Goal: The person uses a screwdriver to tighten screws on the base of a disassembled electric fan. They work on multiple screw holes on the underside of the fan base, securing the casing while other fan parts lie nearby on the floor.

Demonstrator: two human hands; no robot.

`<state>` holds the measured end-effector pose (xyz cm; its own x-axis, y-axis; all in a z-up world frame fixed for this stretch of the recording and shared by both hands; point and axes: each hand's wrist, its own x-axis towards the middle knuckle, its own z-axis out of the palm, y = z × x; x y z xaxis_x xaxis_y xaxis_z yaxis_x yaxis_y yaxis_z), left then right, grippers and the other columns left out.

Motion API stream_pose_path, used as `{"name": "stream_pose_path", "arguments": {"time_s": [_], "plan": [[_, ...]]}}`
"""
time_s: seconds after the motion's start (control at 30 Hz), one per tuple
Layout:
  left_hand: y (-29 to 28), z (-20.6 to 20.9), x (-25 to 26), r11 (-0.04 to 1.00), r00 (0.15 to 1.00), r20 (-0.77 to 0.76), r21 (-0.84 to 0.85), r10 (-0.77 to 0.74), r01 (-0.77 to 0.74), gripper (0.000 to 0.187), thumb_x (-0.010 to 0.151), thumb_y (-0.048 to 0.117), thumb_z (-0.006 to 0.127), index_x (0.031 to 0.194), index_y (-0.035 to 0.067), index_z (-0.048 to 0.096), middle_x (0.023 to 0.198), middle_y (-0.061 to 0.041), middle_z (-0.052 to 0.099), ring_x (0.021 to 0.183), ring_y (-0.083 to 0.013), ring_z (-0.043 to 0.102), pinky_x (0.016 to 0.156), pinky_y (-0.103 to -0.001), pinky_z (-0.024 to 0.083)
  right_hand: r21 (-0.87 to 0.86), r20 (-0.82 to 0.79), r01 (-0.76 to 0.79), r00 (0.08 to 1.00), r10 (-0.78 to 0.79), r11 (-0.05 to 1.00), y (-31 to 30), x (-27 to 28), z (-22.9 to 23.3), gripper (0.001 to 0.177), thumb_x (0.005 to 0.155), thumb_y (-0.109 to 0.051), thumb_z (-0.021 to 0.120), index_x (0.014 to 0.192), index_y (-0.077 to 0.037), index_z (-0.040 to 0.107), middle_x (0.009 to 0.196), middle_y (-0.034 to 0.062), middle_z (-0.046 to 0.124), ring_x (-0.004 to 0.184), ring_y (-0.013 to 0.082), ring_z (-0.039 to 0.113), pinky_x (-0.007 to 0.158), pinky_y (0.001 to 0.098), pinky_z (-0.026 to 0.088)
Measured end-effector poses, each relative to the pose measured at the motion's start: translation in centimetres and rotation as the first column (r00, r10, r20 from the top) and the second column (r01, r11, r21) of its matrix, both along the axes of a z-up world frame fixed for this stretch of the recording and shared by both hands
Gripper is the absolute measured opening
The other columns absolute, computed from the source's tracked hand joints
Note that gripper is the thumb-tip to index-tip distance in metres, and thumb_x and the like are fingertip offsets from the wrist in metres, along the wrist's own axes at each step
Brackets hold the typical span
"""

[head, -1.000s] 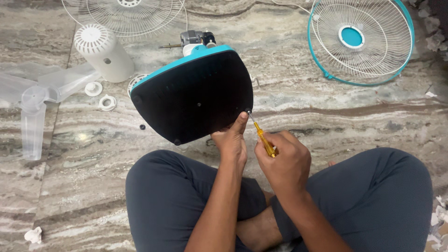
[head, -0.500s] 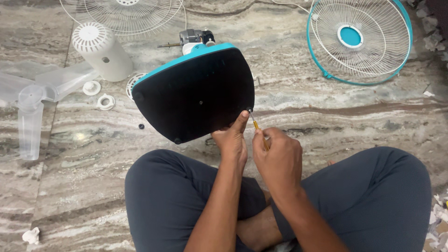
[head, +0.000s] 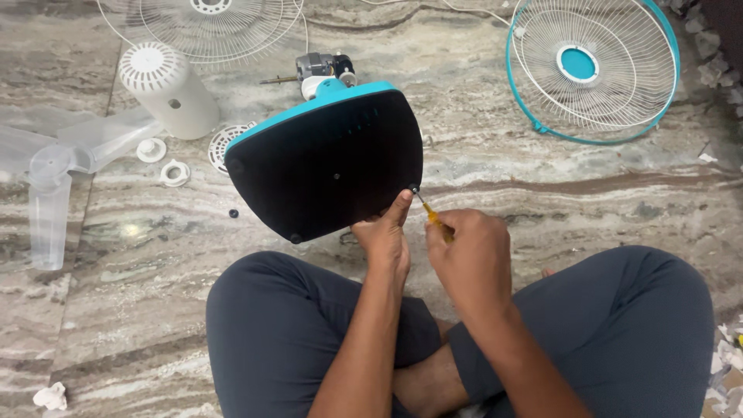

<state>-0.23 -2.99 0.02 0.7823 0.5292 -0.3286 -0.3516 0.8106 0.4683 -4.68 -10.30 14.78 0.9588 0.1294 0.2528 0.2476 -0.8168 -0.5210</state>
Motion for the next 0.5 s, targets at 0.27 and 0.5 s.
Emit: {"name": "stream_pose_path", "arguments": {"time_s": [0.27, 0.5], "plan": [[0.0, -0.1, 0.1, 1.000, 1.000, -0.021, -0.008, 0.011, -0.011, 0.074, 0.069, -0.019, 0.080, 0.133, 0.007, 0.055, 0.122, -0.008, 0.065, 0.101, -0.0178, 0.069, 0.080, -0.028, 0.064, -0.115, 0.089, 0.034, 0.996, -0.024, 0.993, -0.1, 0.5, -0.3, 0.015, 0.090, -0.011, 0.071, 0.093, 0.003, 0.075, 0.080, 0.0236, 0.067, 0.072, 0.0420, 0.066, 0.066, 0.0487, 0.051], [0.0, -0.4, 0.0, 1.000, 1.000, 0.000, -0.016, 0.024, -0.024, 0.069, 0.070, -0.018, 0.081, 0.131, 0.005, 0.057, 0.119, -0.008, 0.066, 0.098, -0.0186, 0.069, 0.079, -0.029, 0.063, -0.017, 0.189, -0.057, 0.980, 0.059, 0.998, 0.1, -0.4, -0.7, 0.012, 0.085, -0.001, 0.072, 0.096, 0.004, 0.072, 0.091, 0.0193, 0.063, 0.080, 0.0423, 0.066, 0.069, 0.0479, 0.051]]}}
